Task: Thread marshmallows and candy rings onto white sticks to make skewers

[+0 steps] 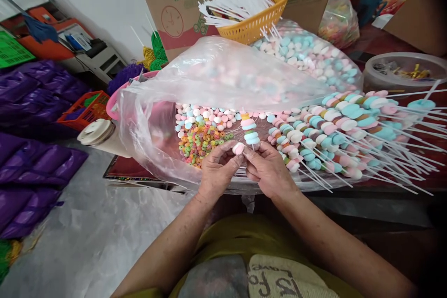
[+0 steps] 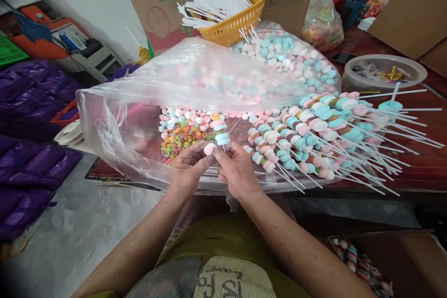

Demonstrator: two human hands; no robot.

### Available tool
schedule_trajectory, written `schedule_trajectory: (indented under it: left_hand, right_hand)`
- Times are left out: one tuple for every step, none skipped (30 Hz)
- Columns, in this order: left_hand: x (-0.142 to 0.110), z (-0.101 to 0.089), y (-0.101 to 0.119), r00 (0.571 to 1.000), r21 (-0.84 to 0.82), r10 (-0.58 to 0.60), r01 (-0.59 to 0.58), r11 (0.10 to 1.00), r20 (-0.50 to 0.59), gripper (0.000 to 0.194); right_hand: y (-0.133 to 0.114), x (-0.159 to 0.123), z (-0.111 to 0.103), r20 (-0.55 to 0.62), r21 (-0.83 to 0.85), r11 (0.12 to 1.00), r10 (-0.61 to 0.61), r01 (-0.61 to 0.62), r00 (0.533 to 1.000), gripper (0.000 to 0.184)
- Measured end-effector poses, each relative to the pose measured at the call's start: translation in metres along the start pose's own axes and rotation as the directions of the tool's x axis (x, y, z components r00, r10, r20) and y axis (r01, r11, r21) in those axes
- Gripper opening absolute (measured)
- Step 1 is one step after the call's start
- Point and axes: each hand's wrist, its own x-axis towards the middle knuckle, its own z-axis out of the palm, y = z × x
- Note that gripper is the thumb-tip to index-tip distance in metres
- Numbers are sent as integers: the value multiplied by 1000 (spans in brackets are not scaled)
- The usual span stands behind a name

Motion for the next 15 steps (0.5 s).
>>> schedule_trajectory:
  left_hand:
    - [3, -1, 0, 1000, -24, -6, 5, 1000, -22, 28]
    - [5, -2, 0, 999, -58, -20, 17, 998, -51, 26]
    - [8, -3, 0, 995, -97, -43, 35, 995, -86, 25]
    - [11, -4, 1, 990, -135, -71, 54, 989, -123, 26]
    - [14, -6, 2, 982, -165, -97, 70, 984, -159, 29]
    - [16, -7, 3, 975, -180, -114, 80, 980, -190, 32]
    - [18, -8, 4, 969, -181, -123, 84, 980, -213, 34]
    - [20, -8, 5, 966, -173, -127, 89, 981, -226, 34]
    - [21, -9, 5, 964, -162, -130, 94, 982, -232, 33]
    - [21, -9, 6, 964, -151, -132, 98, 984, -232, 30]
    - [21, -8, 5, 965, -140, -128, 97, 985, -231, 27]
    - [21, -8, 5, 966, -127, -120, 93, 988, -228, 25]
    - [20, -7, 4, 968, -113, -108, 84, 990, -226, 25]
    - [19, -7, 3, 971, -97, -97, 77, 992, -221, 24]
    - [18, -6, 2, 972, -80, -87, 71, 994, -217, 24]
  right_hand:
    - [-2, -2, -2, 13, -60, 998, -3, 3, 1000, 33]
    - [-5, -5, -6, 27, -159, 987, -19, 23, 999, 30]
    - [-7, -9, -11, 48, -293, 954, -57, 68, 997, 28]
    - [-10, -15, -17, 79, -450, 882, -116, 139, 990, 27]
    - [-12, -22, -24, 126, -605, 764, -186, 224, 974, 28]
    - [-14, -29, -30, 188, -727, 612, -259, 312, 947, 28]
    - [-14, -36, -36, 247, -805, 458, -317, 376, 916, 29]
    - [-13, -41, -41, 299, -850, 319, -359, 418, 884, 29]
    - [-12, -45, -44, 337, -874, 210, -388, 439, 858, 28]
    - [-10, -48, -46, 364, -885, 130, -406, 446, 839, 27]
    - [-7, -48, -47, 384, -890, 73, -415, 451, 825, 27]
    - [-5, -48, -46, 399, -890, 34, -421, 454, 814, 26]
    - [-4, -47, -45, 413, -888, 7, -426, 460, 805, 26]
    - [-2, -45, -44, 424, -886, -14, -434, 464, 795, 26]
    - [-1, -43, -43, 430, -884, -30, -444, 466, 786, 26]
